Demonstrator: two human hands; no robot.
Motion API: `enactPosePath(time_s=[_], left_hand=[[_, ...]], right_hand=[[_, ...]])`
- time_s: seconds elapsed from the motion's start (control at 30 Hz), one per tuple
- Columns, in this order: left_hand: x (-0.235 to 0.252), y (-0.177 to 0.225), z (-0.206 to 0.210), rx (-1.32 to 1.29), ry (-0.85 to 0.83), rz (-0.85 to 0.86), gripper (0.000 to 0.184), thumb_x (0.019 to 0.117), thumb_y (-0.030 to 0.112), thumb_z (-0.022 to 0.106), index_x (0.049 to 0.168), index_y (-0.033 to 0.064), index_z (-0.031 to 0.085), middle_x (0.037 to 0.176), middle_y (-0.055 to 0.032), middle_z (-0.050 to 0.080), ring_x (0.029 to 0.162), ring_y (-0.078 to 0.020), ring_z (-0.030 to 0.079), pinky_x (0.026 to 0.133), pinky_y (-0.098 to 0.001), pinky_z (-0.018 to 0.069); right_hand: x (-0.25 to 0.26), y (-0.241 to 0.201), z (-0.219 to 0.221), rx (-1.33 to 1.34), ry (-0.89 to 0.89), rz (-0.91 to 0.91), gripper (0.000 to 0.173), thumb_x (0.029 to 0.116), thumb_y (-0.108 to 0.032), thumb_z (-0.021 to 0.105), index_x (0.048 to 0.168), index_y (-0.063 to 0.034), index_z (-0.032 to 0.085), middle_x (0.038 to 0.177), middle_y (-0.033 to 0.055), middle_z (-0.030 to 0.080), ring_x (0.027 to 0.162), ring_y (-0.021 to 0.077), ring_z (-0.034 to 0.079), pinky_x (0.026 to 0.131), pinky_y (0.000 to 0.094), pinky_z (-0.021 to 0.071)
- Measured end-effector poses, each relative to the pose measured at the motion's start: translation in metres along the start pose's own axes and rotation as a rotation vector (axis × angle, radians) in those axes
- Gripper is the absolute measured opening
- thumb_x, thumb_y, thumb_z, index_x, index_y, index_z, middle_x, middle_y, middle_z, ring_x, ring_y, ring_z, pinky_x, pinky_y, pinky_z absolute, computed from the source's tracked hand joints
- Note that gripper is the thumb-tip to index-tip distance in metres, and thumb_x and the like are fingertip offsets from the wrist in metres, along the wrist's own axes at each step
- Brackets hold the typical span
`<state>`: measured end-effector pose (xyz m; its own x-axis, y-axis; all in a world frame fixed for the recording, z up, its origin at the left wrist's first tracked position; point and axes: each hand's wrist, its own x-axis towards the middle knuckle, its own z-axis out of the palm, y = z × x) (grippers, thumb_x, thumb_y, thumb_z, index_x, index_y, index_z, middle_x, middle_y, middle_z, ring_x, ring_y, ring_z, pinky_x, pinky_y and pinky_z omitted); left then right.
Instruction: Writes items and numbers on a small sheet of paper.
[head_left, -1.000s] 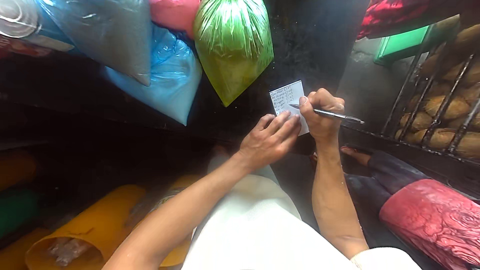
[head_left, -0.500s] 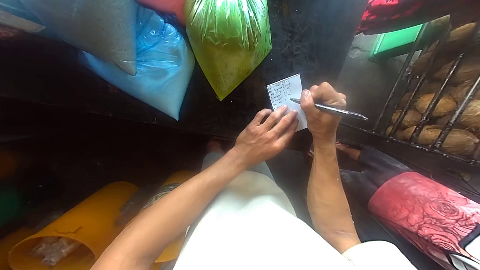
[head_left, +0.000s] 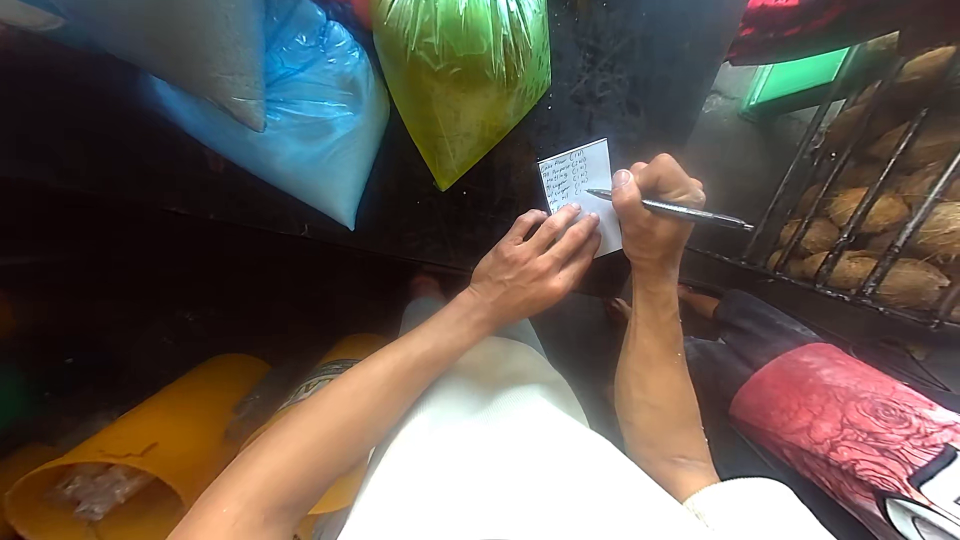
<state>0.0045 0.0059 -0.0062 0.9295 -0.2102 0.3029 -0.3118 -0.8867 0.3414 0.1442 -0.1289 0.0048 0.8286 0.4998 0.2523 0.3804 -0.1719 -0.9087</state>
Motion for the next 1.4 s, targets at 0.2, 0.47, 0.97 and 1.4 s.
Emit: enactPosePath(time_s=[0.2, 0.47, 0.97, 1.4], left_hand=[[0.000, 0.000, 0.000, 0.009, -0.003, 0.000, 0.036, 0.1033, 0.029, 0.054, 0.134, 0.0151, 0.068, 0.146, -0.0059, 0.060, 0.140, -0.0256, 0.049, 0.112, -0.0433, 0.0381], [0.000, 0.001, 0.000, 0.004, 0.013, -0.006, 0.036, 0.1032, 0.029, 0.055, 0.133, 0.0153, 0.068, 0.145, -0.0057, 0.060, 0.140, -0.0253, 0.049, 0.113, -0.0432, 0.0385], [0.001, 0.000, 0.000, -0.005, 0.016, -0.006, 0.036, 0.1035, 0.029, 0.055, 0.133, 0.0143, 0.068, 0.145, -0.0062, 0.060, 0.140, -0.0255, 0.049, 0.113, -0.0431, 0.0386], [-0.010, -0.006, -0.001, -0.042, 0.030, 0.244, 0.031, 0.1039, 0.025, 0.054, 0.128, 0.0168, 0.071, 0.138, -0.0028, 0.065, 0.134, -0.0230, 0.053, 0.110, -0.0434, 0.0393]], right_hand=[[-0.003, -0.005, 0.002, -0.075, 0.005, 0.014, 0.030, 0.0952, -0.006, 0.062, 0.068, -0.0098, 0.049, 0.061, -0.0042, 0.047, 0.053, -0.0015, 0.044, 0.048, 0.0129, 0.0345], [-0.005, -0.012, 0.001, -0.117, -0.001, 0.062, 0.032, 0.0959, -0.007, 0.061, 0.067, -0.0098, 0.047, 0.059, -0.0031, 0.046, 0.050, -0.0006, 0.041, 0.045, 0.0134, 0.0316], [0.006, 0.004, 0.004, -0.002, 0.037, -0.032, 0.030, 0.0930, -0.002, 0.063, 0.067, -0.0104, 0.051, 0.061, -0.0049, 0.049, 0.055, 0.0007, 0.048, 0.051, 0.0170, 0.0375], [0.008, 0.009, -0.004, 0.332, 0.168, 0.035, 0.018, 0.0976, -0.007, 0.060, 0.082, -0.0150, 0.055, 0.066, -0.0054, 0.055, 0.052, 0.0047, 0.051, 0.047, 0.0205, 0.0451]])
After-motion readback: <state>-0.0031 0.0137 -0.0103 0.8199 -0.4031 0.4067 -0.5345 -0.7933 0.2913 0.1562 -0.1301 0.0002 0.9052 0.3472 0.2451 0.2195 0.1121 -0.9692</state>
